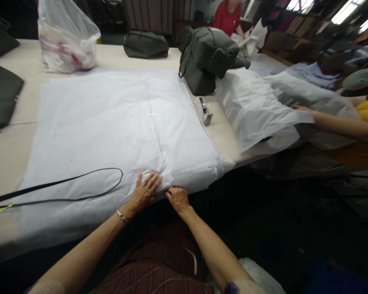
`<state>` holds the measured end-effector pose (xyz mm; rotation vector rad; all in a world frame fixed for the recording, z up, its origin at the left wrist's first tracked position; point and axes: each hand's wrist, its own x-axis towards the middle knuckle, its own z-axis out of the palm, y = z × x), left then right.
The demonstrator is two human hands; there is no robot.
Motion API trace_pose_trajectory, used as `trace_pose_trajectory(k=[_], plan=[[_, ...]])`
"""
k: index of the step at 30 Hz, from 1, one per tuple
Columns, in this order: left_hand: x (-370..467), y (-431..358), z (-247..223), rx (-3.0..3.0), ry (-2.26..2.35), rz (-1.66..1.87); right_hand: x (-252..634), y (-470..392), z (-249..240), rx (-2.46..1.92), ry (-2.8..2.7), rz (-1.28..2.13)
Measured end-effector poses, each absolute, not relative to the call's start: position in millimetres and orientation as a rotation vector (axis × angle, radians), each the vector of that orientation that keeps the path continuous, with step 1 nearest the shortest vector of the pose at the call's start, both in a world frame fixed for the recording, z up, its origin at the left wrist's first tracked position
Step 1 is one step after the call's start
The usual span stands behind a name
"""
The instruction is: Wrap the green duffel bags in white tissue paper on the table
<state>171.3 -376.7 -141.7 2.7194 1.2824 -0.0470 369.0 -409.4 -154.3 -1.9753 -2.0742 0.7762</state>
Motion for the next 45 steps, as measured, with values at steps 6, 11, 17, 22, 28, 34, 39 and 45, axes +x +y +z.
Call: trace_pose_trajectory(k=[6, 11, 17, 22, 28, 34, 39, 45], plan=[[170, -376, -145, 2.745, 1.270, -0.074, 370, -408, -168, -2.074, -1.997, 0.713], [170, -376, -144, 2.746, 1.295, -0.116, 372, -408, -172, -2.148, -1.840, 0.736], [172, -376, -140, 2.746, 1.295, -0.097, 412, -425, -160, -2.127, -1.682, 0.974], [172, -376, -141, 2.741, 1.290, -0.044, 436, -457, -131, -2.027, -1.548, 1.342], [171, -378, -143, 2.743, 1.276, -0.002, 398, -420, -69, -1.511, -1.311, 1.907], [168, -377, -149, 2.736, 1.257, 0.038, 376, -339, -42, -1.364, -1.369, 1.972], [166, -377, -151, 2.671, 1.248, 0.228, 368, -332, -52, -1.359, -1.222, 2.032], [171, -377, -154, 2.591, 1.319, 0.355, 341, -357, -84, -1.399, -0.997, 1.803]])
